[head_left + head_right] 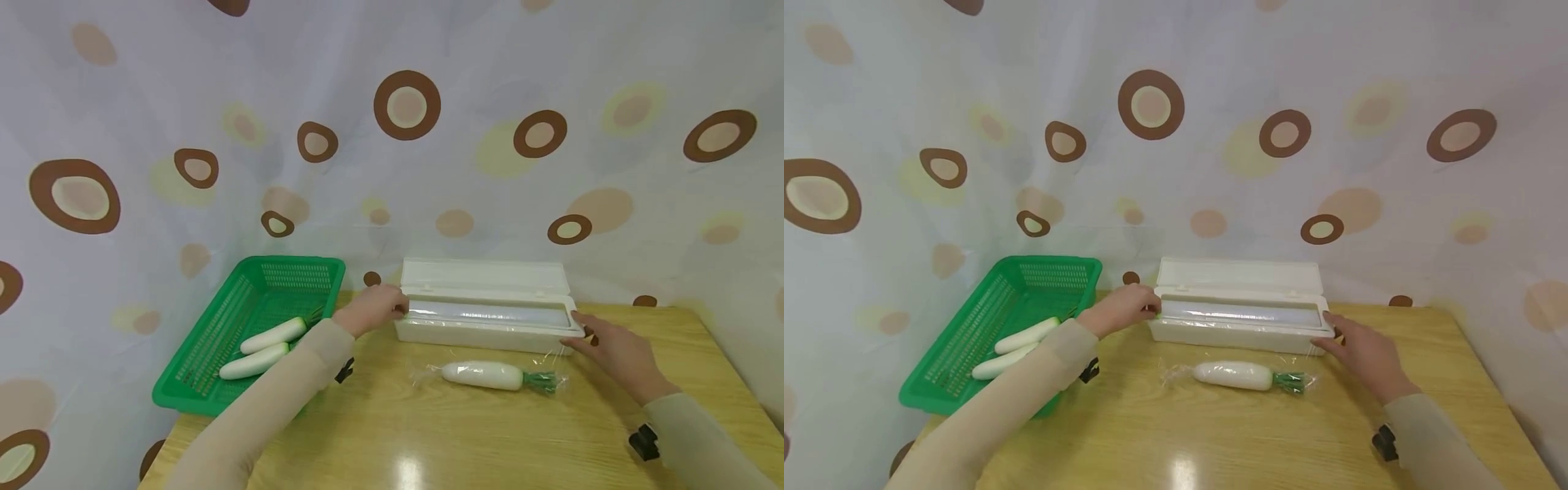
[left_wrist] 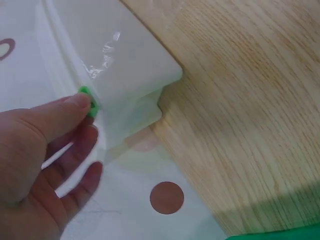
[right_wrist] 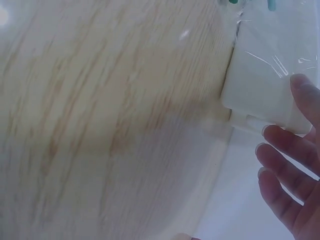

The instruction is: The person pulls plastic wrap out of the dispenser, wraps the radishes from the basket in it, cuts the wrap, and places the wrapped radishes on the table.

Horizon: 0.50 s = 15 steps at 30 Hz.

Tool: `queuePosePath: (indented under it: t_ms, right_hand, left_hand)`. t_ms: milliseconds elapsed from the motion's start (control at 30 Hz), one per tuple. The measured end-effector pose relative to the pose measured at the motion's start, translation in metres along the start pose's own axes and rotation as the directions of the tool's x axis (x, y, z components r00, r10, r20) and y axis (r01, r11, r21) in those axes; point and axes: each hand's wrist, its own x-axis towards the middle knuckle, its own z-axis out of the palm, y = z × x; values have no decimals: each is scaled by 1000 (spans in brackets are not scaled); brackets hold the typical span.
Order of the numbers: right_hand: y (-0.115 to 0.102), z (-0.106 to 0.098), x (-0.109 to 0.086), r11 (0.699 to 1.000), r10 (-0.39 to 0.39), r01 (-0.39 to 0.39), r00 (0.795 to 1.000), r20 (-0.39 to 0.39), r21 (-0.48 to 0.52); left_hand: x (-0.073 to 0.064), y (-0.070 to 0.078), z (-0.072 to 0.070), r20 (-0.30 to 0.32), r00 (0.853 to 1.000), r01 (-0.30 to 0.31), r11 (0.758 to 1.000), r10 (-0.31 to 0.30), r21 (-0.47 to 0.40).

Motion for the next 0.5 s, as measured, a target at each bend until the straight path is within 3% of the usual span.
queuePosePath:
  t_ms: [100, 167, 300, 367, 433, 500]
  right_hand:
    - [1, 0, 0, 999, 15, -16, 999, 41, 36]
    - [1, 0, 0, 998, 21, -25, 997, 72, 64]
    - [2, -3, 0, 993, 12, -24, 995, 101, 117]
    - [4, -3, -2, 991, -1, -12, 995, 101, 131]
    - [6, -4, -5, 990, -15, 3, 996, 84, 139]
    - [5, -4, -9, 992, -8, 3, 999, 40, 127]
  left_hand:
    - [0, 8, 1, -3, 1000, 11, 998, -11, 65]
    - [1, 15, 2, -13, 1000, 25, 985, -24, 168]
    - [3, 31, 4, -23, 991, 132, 926, -133, 354]
    - [3, 40, 5, -35, 981, 187, 900, -188, 394]
    - [3, 49, 10, -85, 981, 196, 890, -177, 411]
    - [2, 60, 16, -155, 982, 160, 897, -105, 411]
